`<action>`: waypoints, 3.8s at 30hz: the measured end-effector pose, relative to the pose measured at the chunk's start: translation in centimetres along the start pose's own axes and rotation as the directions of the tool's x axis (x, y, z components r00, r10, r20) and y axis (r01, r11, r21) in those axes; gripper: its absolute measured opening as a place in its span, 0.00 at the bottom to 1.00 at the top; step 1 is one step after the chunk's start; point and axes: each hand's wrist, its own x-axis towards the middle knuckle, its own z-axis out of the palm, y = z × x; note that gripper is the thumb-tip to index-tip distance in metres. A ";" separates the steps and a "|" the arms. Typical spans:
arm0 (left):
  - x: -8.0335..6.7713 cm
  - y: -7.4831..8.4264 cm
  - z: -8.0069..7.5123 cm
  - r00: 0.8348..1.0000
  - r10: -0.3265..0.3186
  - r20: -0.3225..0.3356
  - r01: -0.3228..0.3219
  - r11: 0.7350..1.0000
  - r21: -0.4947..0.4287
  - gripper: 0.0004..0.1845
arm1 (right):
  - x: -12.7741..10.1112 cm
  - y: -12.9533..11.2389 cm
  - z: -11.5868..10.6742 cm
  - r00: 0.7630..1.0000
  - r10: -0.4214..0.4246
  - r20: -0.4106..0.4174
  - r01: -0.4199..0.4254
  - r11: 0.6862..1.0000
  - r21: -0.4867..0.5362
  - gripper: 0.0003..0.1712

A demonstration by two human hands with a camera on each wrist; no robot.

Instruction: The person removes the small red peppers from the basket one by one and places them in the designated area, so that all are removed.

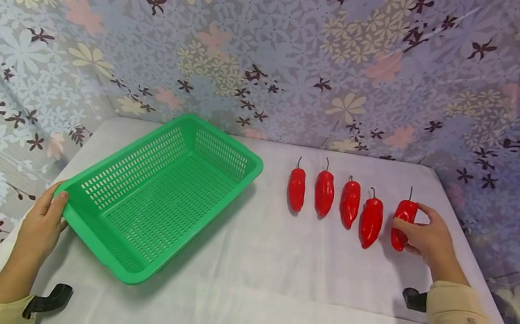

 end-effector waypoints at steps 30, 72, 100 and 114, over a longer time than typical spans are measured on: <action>0.1 -0.1 0.0 1.000 -0.007 0.004 0.007 1.000 0.011 0.35 | 0.8 1.4 0.9 0.997 0.064 0.030 -0.060 0.991 -0.123 0.61; 0.1 -0.3 -0.1 1.000 0.023 -0.010 -0.023 1.000 0.014 0.35 | -3.6 -6.9 1.7 0.955 -0.253 -0.156 0.239 0.966 -0.100 0.61; 0.2 -0.4 -0.3 0.999 0.028 -0.021 -0.028 1.000 0.001 0.34 | -5.8 -14.4 8.9 0.912 -0.408 -0.027 0.409 0.911 0.048 0.59; 0.5 0.3 -0.7 0.996 0.087 -0.023 -0.085 0.994 0.071 0.33 | -8.0 -15.6 12.8 0.884 -0.461 0.069 0.449 0.882 0.143 0.53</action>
